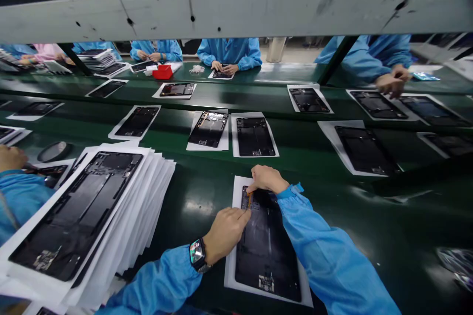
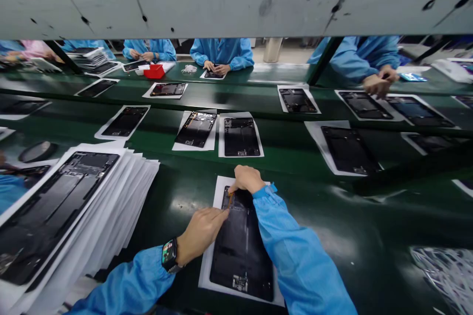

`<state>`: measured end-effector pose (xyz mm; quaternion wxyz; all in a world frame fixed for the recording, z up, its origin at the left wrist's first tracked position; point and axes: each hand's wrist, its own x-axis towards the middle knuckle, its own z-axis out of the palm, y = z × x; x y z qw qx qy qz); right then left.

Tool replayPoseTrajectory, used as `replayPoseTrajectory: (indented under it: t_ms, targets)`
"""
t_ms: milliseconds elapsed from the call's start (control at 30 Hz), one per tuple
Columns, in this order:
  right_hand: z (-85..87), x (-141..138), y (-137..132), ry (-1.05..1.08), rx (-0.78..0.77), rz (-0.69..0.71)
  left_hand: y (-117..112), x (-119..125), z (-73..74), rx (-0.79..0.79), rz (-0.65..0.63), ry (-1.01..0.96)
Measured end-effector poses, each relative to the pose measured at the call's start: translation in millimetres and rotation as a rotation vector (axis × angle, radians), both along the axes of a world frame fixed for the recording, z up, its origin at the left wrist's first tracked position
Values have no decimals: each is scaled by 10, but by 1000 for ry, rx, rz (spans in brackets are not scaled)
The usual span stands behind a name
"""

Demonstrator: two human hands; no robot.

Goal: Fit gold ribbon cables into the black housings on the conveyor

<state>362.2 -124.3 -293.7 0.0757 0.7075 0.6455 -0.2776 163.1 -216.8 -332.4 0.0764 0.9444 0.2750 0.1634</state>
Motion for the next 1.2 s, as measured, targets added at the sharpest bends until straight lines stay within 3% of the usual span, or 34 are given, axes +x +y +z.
replayPoseTrajectory:
  t_ms: [233,433,567,767,1200]
  targets:
    - [-32,-85,-394,-70,208,92,5,-36,-31,-15,-35,14]
    - [-147,-17,-543,-62,358,145,18,-49,-29,65,-57,-10]
    - [-274,40,-625,-45,463,133,55,-46,-114,131,-133,-111]
    - [-360,113,-601,65,427,28,52,-62,-223,130,-193,-90]
    - [-329,130,-574,101,399,-9,55,-44,-159,127,-225,-40]
